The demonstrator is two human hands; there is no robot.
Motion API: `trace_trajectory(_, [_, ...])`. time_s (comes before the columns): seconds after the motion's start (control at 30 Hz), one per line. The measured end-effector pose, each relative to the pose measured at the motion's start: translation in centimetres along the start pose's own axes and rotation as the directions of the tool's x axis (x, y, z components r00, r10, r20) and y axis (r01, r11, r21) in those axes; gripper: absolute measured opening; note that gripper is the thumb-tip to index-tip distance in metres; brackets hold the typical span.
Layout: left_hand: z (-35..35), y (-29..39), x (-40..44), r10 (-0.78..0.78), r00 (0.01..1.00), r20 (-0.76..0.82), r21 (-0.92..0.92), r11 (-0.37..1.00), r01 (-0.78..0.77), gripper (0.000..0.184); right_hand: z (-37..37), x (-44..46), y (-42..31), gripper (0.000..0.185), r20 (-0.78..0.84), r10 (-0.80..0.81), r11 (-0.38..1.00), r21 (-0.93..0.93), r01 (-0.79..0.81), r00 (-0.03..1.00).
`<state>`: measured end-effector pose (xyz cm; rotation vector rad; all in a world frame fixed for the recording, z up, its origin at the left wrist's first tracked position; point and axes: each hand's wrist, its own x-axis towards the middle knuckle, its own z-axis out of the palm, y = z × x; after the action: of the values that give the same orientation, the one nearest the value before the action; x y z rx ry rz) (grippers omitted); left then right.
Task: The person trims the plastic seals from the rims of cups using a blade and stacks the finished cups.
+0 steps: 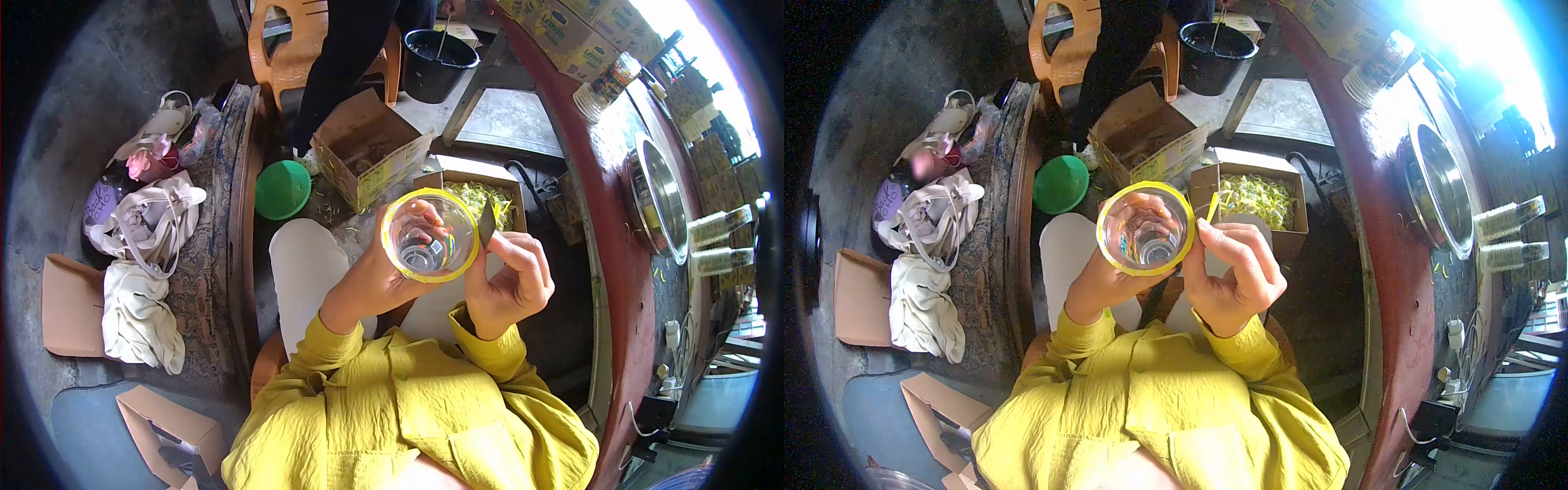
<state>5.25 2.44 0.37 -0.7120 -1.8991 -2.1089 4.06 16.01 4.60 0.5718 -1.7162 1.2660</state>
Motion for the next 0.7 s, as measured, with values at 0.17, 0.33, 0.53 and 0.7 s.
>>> trace_trajectory(0.17, [-0.6,-0.06,-0.07,-0.025,0.999,0.037,0.02,1.0,0.024,0.075,-0.23,0.22,0.07,0.022,0.05,-0.018,1.0,-0.009,0.019,0.999])
trace_trajectory(0.33, [-0.71,0.05,0.07,-0.04,0.999,0.033,-0.041,0.998,0.042,0.073,-0.47,-0.33,0.16,0.022,0.076,0.023,1.0,0.001,-0.023,0.997])
trace_trajectory(0.53, [-0.45,0.06,-0.1,-0.016,0.994,0.11,-0.051,0.998,0.022,0.071,-0.75,0.16,0.44,0.021,0.091,0.062,0.996,0.065,-0.068,0.994])
trace_trajectory(0.7, [-0.59,-0.44,0.11,-0.016,0.997,0.081,-0.102,0.994,0.024,0.07,-0.88,-0.25,0.33,0.021,0.089,0.081,0.991,0.095,-0.09,0.993])
